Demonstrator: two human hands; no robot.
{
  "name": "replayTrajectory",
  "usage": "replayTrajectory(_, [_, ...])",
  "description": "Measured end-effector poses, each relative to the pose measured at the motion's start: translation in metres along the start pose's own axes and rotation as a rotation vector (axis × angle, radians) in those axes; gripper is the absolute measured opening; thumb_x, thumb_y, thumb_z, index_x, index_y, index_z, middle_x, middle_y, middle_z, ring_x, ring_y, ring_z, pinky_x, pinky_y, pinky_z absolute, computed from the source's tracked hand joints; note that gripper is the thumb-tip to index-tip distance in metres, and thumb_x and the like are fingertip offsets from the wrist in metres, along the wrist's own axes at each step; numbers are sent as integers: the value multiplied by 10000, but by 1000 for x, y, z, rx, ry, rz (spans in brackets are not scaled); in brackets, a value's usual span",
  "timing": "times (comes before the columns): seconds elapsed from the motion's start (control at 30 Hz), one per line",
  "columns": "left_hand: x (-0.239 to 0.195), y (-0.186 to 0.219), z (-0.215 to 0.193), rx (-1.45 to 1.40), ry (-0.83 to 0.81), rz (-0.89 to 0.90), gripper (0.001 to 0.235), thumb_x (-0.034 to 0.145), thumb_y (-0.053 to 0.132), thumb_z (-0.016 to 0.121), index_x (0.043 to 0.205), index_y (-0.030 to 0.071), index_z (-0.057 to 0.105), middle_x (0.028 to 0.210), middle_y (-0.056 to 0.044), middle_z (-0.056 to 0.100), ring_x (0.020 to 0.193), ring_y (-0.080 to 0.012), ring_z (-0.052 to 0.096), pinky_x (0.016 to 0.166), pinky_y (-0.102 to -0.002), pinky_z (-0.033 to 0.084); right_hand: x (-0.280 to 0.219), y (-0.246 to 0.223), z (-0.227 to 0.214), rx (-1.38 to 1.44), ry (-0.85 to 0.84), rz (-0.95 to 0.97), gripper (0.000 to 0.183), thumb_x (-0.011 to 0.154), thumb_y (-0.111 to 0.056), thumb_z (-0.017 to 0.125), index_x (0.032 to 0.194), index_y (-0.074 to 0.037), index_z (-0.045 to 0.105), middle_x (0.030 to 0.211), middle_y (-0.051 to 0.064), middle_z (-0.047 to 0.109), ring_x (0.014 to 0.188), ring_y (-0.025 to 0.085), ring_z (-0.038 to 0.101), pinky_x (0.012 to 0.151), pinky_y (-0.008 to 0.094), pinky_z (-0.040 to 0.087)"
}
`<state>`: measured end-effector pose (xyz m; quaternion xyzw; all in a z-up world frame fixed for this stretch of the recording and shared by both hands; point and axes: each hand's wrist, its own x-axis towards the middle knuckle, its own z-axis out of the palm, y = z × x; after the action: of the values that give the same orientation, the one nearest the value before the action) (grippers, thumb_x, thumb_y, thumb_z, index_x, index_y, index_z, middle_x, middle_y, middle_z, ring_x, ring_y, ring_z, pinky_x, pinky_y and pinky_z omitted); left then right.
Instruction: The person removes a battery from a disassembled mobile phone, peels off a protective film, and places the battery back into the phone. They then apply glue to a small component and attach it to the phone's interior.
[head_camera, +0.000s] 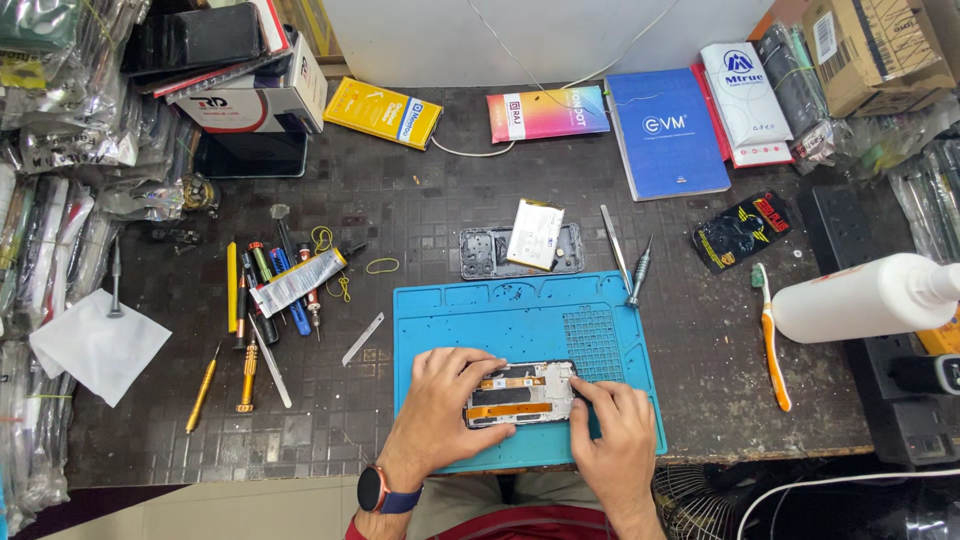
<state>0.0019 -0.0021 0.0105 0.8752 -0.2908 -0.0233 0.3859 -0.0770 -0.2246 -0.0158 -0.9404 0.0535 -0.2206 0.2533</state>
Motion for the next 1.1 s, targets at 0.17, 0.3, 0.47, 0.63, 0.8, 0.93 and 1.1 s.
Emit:
replayTrajectory(0.17, [2, 1, 0, 1, 2, -2, 700, 615, 400, 896, 1212, 102, 683, 1193, -49, 649, 1168, -269, 546, 1032, -460, 335, 1, 1, 0, -3, -8, 7, 259, 817, -108, 712, 1071, -124, 758, 954, 35, 671, 925, 234, 602, 851, 382, 470])
replayTrajectory(0.3, [2, 0, 0, -5, -11, -11, 703, 611, 406, 900, 1208, 102, 687, 1189, -49, 648, 1163, -268, 543, 1031, -463, 327, 0, 2, 2, -20, -30, 16, 255, 824, -111, 713, 1075, -121, 758, 952, 33, 667, 921, 227, 601, 848, 376, 473])
replayTrajectory(0.47, [-1, 0, 0, 2, 0, -3, 699, 626, 407, 895, 1220, 102, 686, 1194, -44, 650, 1175, -266, 545, 1042, -457, 335, -2, 2, 1, -20, -14, 9, 258, 827, -108, 711, 1080, -128, 755, 969, 31, 667, 938, 228, 599, 859, 374, 481])
replayTrajectory(0.63, [2, 0, -2, -6, 4, 4, 697, 629, 409, 896, 1218, 104, 684, 1203, -51, 649, 1174, -268, 550, 1041, -460, 338, 2, -2, 1, -21, -2, 6, 254, 824, -109, 718, 1073, -127, 760, 962, 38, 667, 937, 233, 601, 853, 379, 481])
replayTrajectory(0.8, [-3, -1, 2, 0, 29, 23, 732, 647, 405, 890, 1266, 94, 657, 1250, -69, 627, 1216, -286, 541, 1069, -464, 338, 0, -2, 0, -21, 10, -2, 241, 836, -99, 715, 1071, -127, 761, 969, 44, 669, 946, 247, 604, 861, 383, 484])
replayTrajectory(0.93, [-9, -3, 3, -33, 67, 82, 767, 652, 422, 895, 1293, 87, 641, 1317, -98, 595, 1261, -309, 517, 1079, -469, 331, -2, -1, 1, -28, 5, -5, 244, 850, -93, 713, 1089, -118, 758, 990, 59, 667, 942, 253, 599, 860, 385, 482])
replayTrajectory(1.1, [-7, -2, 7, 29, 41, 84, 818, 665, 441, 886, 1323, 47, 603, 1321, -109, 577, 1267, -326, 497, 1090, -477, 332, -2, -1, 1, -32, 10, -13, 240, 849, -99, 714, 1084, -120, 759, 988, 61, 665, 932, 252, 593, 860, 388, 481])
